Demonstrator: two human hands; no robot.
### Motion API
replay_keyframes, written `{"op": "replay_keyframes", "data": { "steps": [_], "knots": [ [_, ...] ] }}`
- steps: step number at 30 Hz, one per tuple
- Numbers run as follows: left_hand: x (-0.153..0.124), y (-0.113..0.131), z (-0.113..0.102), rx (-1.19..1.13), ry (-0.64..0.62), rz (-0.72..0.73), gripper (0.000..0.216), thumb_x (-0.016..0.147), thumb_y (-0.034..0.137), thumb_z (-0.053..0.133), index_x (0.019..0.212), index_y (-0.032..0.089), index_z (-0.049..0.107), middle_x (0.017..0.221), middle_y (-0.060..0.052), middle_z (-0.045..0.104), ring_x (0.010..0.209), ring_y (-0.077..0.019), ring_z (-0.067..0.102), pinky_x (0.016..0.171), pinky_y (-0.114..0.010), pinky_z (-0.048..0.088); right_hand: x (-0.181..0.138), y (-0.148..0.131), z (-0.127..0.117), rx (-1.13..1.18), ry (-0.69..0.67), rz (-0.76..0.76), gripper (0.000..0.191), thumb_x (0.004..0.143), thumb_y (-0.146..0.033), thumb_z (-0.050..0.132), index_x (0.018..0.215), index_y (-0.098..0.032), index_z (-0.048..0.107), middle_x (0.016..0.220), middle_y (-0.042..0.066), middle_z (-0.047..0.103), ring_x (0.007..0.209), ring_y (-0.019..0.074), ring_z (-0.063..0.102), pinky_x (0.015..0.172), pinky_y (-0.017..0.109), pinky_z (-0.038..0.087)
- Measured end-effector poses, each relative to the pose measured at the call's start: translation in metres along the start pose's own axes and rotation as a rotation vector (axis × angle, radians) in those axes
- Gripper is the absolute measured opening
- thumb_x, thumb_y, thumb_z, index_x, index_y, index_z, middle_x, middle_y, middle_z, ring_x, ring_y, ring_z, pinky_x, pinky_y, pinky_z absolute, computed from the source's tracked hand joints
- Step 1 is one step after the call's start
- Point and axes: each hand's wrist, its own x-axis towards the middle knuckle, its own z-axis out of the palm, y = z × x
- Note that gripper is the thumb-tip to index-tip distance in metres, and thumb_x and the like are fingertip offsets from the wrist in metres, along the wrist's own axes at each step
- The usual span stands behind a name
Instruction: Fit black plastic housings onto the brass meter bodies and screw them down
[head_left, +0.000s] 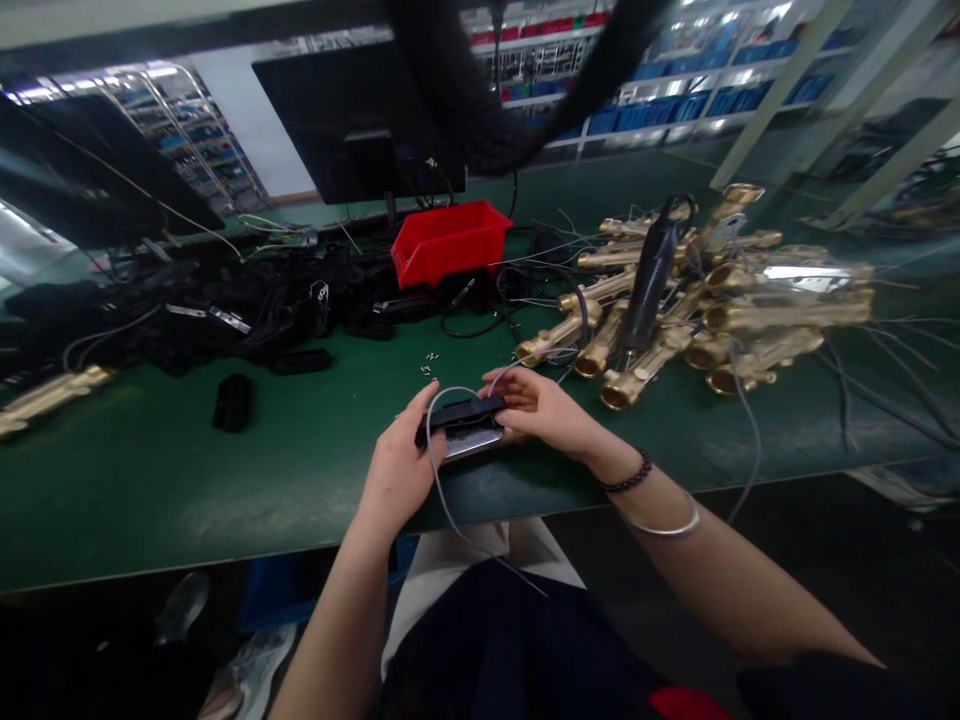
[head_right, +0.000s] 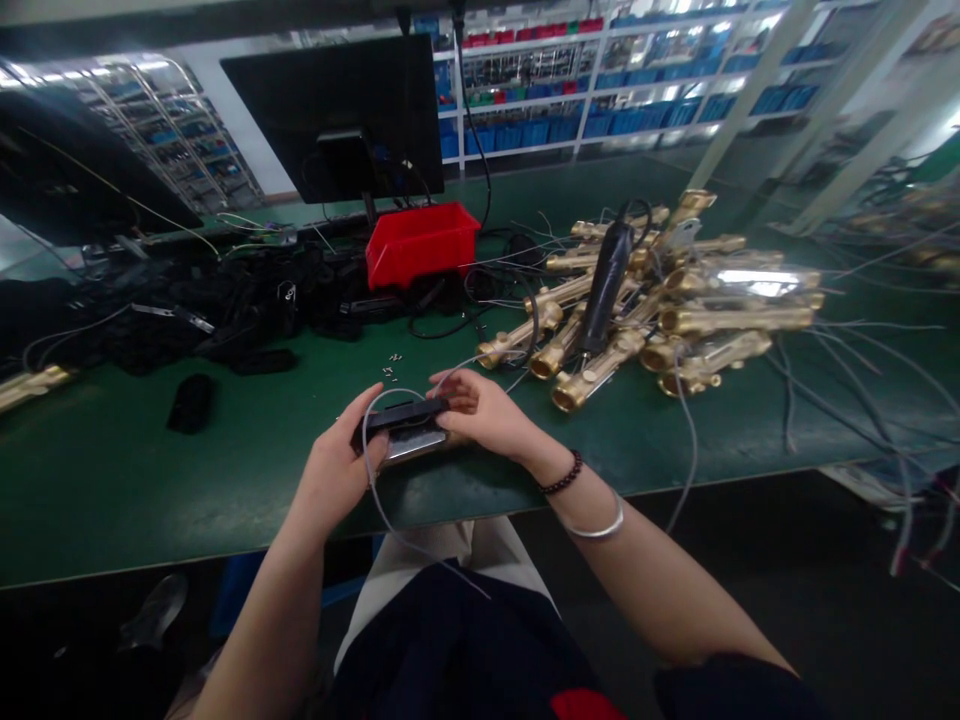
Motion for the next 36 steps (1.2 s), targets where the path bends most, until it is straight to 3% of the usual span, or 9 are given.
{"op": "replay_keyframes", "data": {
  "steps": [14, 19, 22, 25, 31, 36],
  "knots": [
    [-0.005, -0.006, 0.004, 0.069, 0.002, 0.100, 0.052, 0.084, 0.014, 0.042, 0.135, 0.018, 0.039, 0.129, -0.009, 0.055, 0.114, -0.0211, 0.055, 0.098, -0.039, 0.045, 0.004, 0.007, 0.010, -0.151, 0.078, -0.129, 0.026, 0.063, -0.015, 0.058, 0.089, -0.014, 0.061, 0.083, 0.003, 0.067, 0.075, 0.0154, 0.065, 0.070, 0.026, 0.053],
    [-0.005, -0.009, 0.007, 0.089, 0.038, 0.200, 0.041, 0.086, 0.013, 0.039, 0.126, 0.016, 0.049, 0.116, -0.010, 0.062, 0.103, -0.0200, 0.059, 0.092, -0.036, 0.048, 0.000, 0.008, 0.010, -0.114, 0.079, -0.149, 0.035, 0.067, -0.020, 0.062, 0.101, -0.017, 0.053, 0.085, 0.003, 0.067, 0.078, 0.0167, 0.066, 0.071, 0.027, 0.054],
    [-0.006, -0.008, 0.008, 0.095, 0.049, 0.216, 0.039, 0.087, 0.013, 0.039, 0.123, 0.016, 0.051, 0.113, -0.010, 0.062, 0.100, -0.0190, 0.060, 0.091, -0.035, 0.049, -0.008, 0.012, 0.009, -0.167, 0.193, -0.231, 0.042, 0.065, -0.022, 0.069, 0.101, -0.019, 0.048, 0.088, 0.003, 0.066, 0.079, 0.0173, 0.066, 0.071, 0.029, 0.055],
    [-0.006, -0.006, 0.007, 0.121, 0.060, 0.209, 0.034, 0.088, 0.013, 0.038, 0.119, 0.015, 0.053, 0.111, -0.010, 0.063, 0.099, -0.0191, 0.060, 0.088, -0.035, 0.050, -0.013, 0.015, 0.008, -0.312, 0.325, -0.363, 0.035, 0.065, -0.021, 0.072, 0.091, -0.020, 0.049, 0.088, 0.003, 0.064, 0.080, 0.0175, 0.065, 0.075, 0.031, 0.055],
    [-0.009, -0.011, 0.008, 0.146, 0.103, 0.266, 0.031, 0.088, 0.013, 0.039, 0.114, 0.016, 0.055, 0.103, -0.008, 0.064, 0.093, -0.0183, 0.061, 0.081, -0.031, 0.052, -0.012, 0.010, 0.005, -0.519, 0.127, -0.589, 0.025, 0.080, -0.012, 0.058, 0.103, -0.021, 0.064, 0.096, 0.005, 0.067, 0.084, 0.0154, 0.064, 0.076, 0.028, 0.054],
    [-0.012, -0.016, 0.013, 0.077, 0.209, 0.337, 0.032, 0.085, 0.009, 0.041, 0.111, 0.018, 0.058, 0.101, -0.007, 0.063, 0.093, -0.0165, 0.060, 0.083, -0.029, 0.051, -0.009, 0.013, 0.004, -0.511, 0.139, -0.727, 0.028, 0.076, -0.002, 0.054, 0.093, -0.020, 0.068, 0.088, 0.004, 0.067, 0.082, 0.0145, 0.064, 0.073, 0.026, 0.055]
  ]
}}
